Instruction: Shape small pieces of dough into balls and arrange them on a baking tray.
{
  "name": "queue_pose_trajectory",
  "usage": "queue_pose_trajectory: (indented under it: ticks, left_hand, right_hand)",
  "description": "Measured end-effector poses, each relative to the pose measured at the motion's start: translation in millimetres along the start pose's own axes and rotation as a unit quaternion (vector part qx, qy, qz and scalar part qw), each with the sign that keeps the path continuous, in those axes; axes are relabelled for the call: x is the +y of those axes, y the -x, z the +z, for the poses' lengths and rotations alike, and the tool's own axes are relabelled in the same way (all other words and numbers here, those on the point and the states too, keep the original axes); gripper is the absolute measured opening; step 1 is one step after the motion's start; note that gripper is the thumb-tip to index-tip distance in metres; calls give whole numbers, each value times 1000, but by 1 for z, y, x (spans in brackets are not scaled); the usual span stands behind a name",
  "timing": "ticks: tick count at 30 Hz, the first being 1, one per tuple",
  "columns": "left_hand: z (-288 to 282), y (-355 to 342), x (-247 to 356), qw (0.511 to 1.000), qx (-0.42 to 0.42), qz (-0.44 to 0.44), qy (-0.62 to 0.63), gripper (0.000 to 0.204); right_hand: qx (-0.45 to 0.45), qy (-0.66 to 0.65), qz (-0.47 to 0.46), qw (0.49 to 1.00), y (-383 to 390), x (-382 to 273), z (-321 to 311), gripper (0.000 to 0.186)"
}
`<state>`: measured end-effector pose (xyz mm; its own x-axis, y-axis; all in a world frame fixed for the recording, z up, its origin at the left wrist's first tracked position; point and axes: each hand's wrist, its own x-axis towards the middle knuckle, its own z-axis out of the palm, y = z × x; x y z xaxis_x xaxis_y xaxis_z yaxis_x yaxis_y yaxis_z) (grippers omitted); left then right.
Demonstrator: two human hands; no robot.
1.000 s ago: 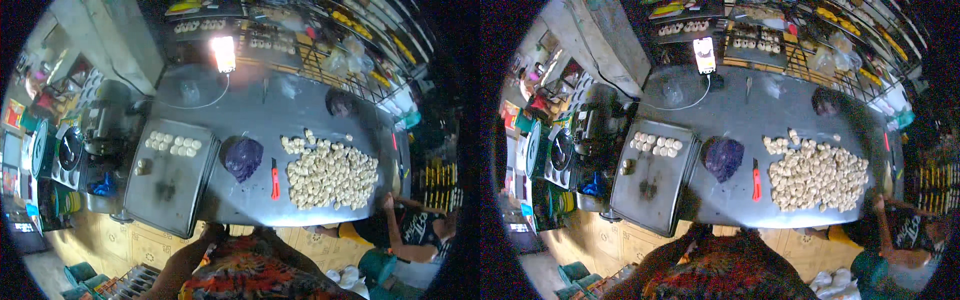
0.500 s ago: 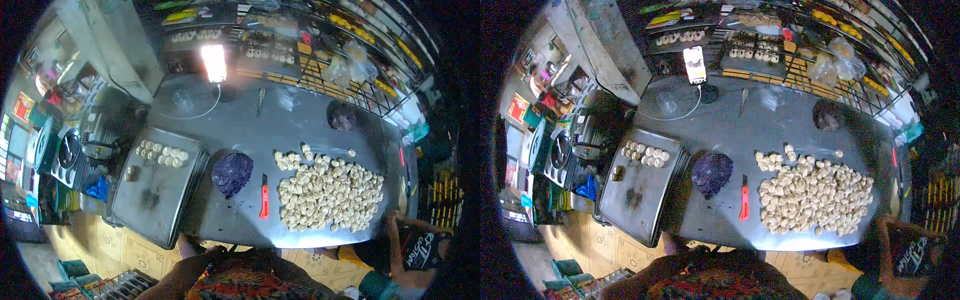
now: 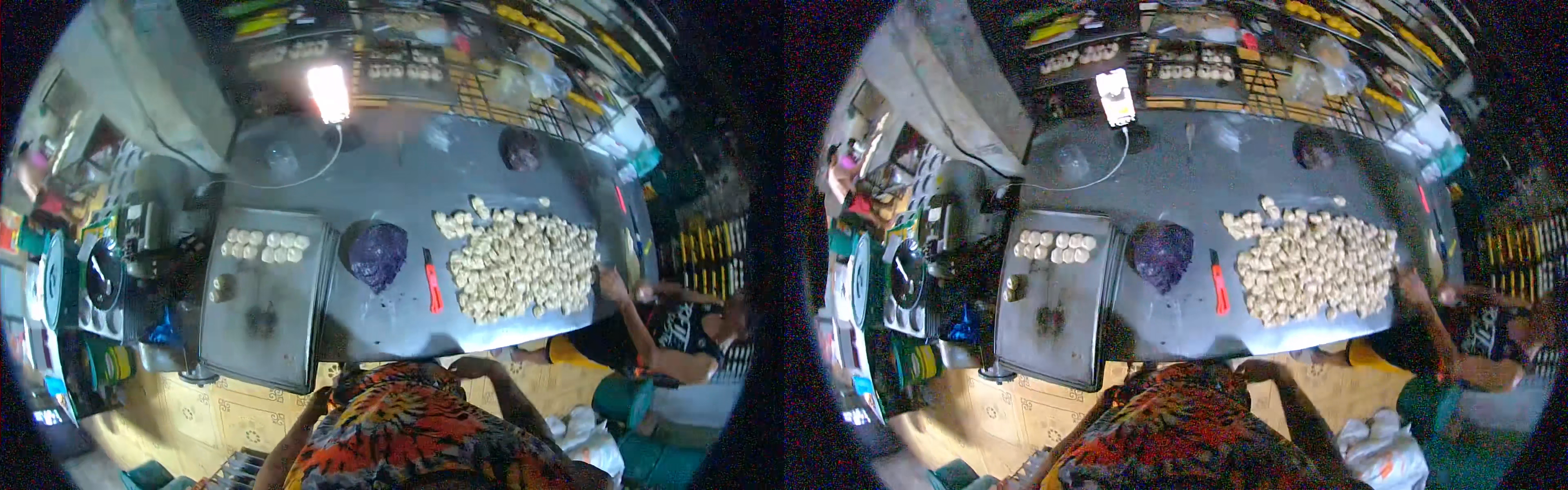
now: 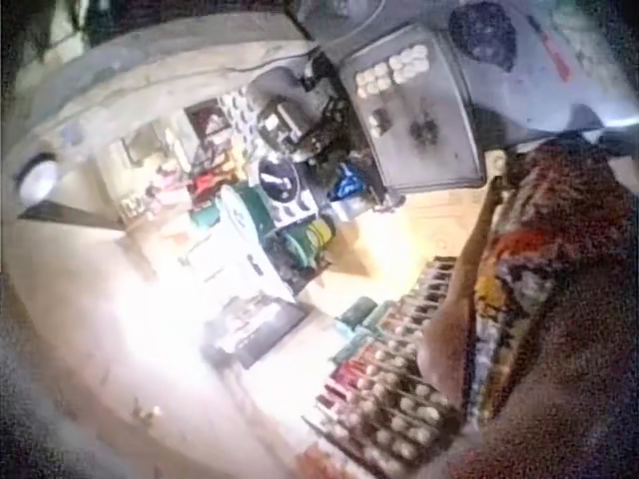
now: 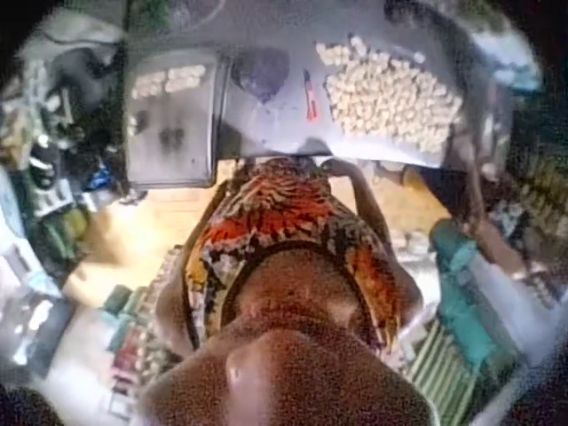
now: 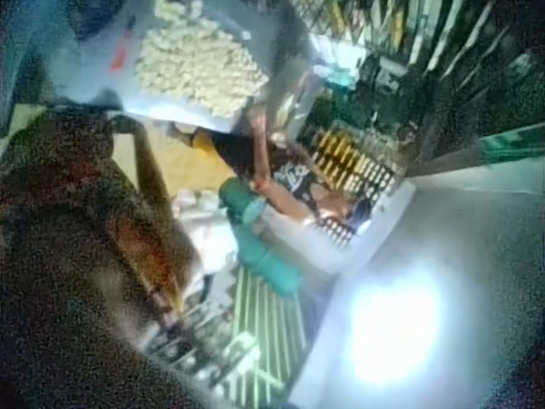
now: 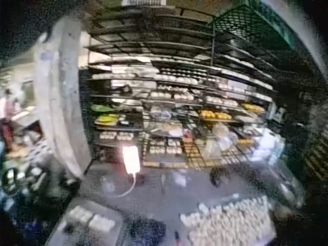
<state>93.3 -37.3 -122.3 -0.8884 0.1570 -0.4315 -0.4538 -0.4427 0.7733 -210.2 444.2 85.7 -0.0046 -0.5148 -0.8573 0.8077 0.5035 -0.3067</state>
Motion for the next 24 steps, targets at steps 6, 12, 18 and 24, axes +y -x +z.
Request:
queue_pose_trajectory:
  ticks: [6, 12, 18, 24]
  left_hand:
    - [17, -5, 85, 994, -20, -73, -76, 30]
    - [113, -18, 167, 966, 25, -198, -162, 23]
    - [208, -34, 226, 970, 212, -62, -105, 20]
    - [277, -123, 262, 961, 258, 77, -55, 32]
  right_hand:
    - [289, 207, -257, 899, 20, -118, -35, 31]
    - [429, 281, -447, 733, -20, -241, -82, 26]
    - [558, 540, -428, 463, -56, -256, -86, 11]
    - [306, 245, -507, 768, -42, -215, 2, 3]
